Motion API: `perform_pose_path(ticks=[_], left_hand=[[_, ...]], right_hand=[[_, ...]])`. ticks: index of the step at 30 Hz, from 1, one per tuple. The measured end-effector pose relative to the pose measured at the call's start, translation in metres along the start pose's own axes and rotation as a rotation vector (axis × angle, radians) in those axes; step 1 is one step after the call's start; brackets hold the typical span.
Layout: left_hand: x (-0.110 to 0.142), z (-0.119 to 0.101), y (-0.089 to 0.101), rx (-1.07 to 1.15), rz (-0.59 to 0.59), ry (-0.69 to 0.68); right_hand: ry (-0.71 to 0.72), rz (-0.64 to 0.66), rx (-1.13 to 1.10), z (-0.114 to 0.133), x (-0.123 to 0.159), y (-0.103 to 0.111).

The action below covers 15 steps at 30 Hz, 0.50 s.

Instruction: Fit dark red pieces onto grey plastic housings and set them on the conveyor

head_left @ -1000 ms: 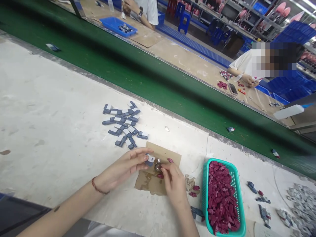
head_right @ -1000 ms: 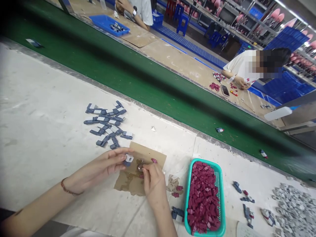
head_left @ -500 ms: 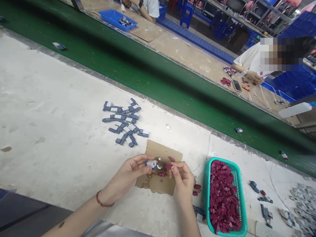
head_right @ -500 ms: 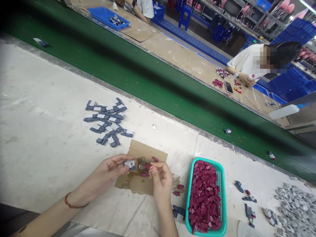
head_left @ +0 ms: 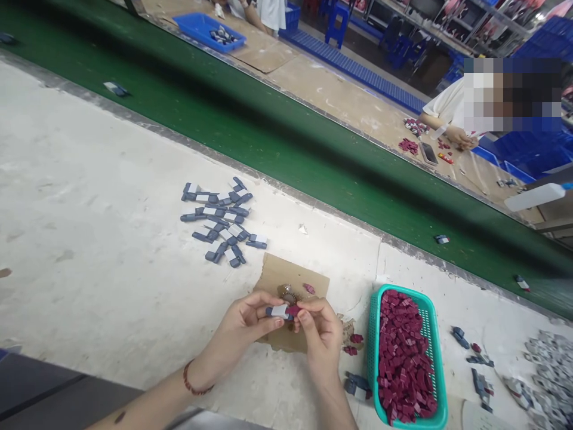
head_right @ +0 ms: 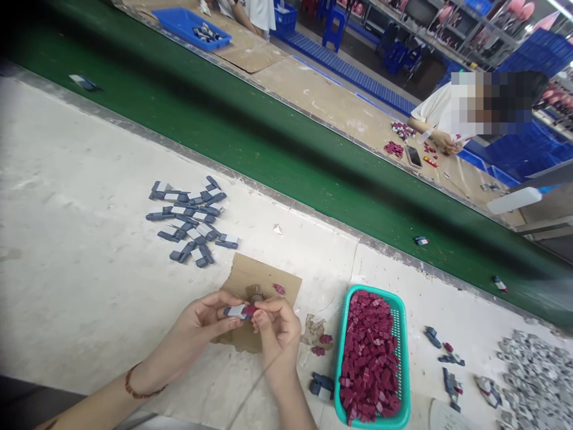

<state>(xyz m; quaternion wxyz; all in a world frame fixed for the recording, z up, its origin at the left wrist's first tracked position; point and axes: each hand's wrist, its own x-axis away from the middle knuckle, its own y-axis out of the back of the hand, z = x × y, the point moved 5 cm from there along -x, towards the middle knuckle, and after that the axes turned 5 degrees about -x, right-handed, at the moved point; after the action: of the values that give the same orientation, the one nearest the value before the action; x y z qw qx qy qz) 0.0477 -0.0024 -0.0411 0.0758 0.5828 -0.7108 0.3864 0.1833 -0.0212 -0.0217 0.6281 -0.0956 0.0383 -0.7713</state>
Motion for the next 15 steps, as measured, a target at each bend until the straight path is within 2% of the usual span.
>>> perform_pose_path(ticks=[5, 9, 11, 15], left_hand=[[0.0, -0.002, 0.004, -0.086, -0.056, -0.053], [-0.001, -0.004, 0.007, -0.238, -0.027, -0.093], [0.0, -0.005, 0.006, -0.344, 0.05, -0.099], [0.003, -0.007, 0.0, -0.617, 0.28, -0.121]], right_hand=[[0.034, 0.033, 0.13, 0.001, 0.003, 0.0], [0.045, 0.094, 0.199, 0.007, 0.003, 0.001], [0.028, 0.109, 0.193, 0.011, 0.005, 0.003], [0.053, 0.105, 0.276, 0.023, 0.013, 0.006]])
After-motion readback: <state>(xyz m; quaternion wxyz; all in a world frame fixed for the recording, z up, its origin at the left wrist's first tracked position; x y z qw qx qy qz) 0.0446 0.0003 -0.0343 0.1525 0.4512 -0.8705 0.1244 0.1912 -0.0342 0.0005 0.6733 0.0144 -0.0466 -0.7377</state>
